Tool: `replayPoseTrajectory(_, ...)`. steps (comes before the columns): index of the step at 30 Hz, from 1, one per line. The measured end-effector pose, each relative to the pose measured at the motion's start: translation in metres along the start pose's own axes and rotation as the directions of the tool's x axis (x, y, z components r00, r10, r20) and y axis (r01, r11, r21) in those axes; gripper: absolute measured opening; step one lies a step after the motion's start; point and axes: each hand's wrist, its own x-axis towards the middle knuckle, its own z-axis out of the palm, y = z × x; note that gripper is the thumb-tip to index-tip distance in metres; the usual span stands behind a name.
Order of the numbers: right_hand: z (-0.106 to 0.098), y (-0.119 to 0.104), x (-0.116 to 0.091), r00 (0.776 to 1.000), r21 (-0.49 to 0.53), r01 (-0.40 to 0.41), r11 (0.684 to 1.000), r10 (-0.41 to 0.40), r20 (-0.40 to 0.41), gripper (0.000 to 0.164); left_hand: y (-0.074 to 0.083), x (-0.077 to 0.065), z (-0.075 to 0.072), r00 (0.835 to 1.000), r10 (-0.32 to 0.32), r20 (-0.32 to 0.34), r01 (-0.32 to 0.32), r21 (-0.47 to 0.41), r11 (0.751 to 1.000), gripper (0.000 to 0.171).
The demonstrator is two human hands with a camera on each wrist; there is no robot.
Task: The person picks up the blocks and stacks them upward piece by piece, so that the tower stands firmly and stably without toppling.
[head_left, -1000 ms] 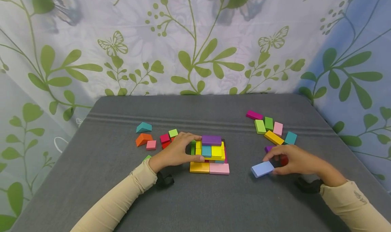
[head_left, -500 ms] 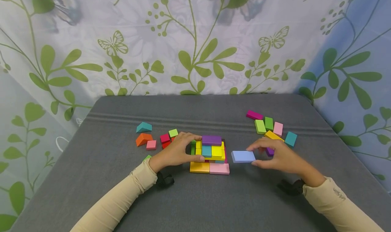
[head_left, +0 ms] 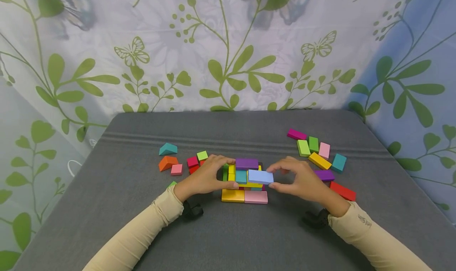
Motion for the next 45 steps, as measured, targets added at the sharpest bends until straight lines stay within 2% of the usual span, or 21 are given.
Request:
replayPoseTrajectory(9, 0.015, -0.006, 0.007, 1.0, 0.009, -0.009, 1.0, 0.009, -0.015, 0.041, 0.002, 0.001, 0.001, 1.0, 0.016, -0.009, -0.016, 0.018, 1.0, 0.074)
replayPoseTrajectory(18, 0.02, -0.011, 0.012, 1.0, 0.019, -0.016, 1.0, 0.016, -0.02, 0.037, 0.007, 0.0, 0.002, 0.998, 0.018, -0.054, -0.016, 0.042, 0.999, 0.086)
replayPoseTrajectory(27, 0.027, -0.008, 0.017, 0.998, 0.026, 0.035, 0.999, -0.034, -0.048, 0.038, 0.008, -0.001, 0.002, 0.995, 0.029, -0.095, -0.026, 0.037, 0.999, 0.08)
replayPoseTrajectory(31, 0.028, -0.008, 0.018, 0.998, 0.031, 0.027, 0.999, -0.026, -0.052, 0.037, 0.008, -0.001, 0.002, 0.995, 0.028, -0.098, -0.023, 0.047, 0.999, 0.078)
replayPoseTrajectory(35, 0.027, -0.008, 0.019, 0.999, 0.05, -0.002, 0.999, 0.005, -0.052, 0.039, 0.008, 0.0, 0.002, 0.994, 0.032, -0.104, -0.026, 0.055, 0.998, 0.076)
replayPoseTrajectory(39, 0.024, -0.005, 0.019, 0.996, 0.105, -0.077, 0.991, 0.081, -0.04, 0.048, 0.007, 0.0, 0.002, 0.993, 0.032, -0.11, -0.026, 0.052, 0.998, 0.074)
replayPoseTrajectory(45, 0.023, -0.001, 0.02, 0.977, 0.159, -0.214, 0.964, 0.207, 0.058, 0.062, 0.006, 0.0, 0.002, 0.992, 0.043, -0.119, -0.037, 0.057, 0.998, 0.071)
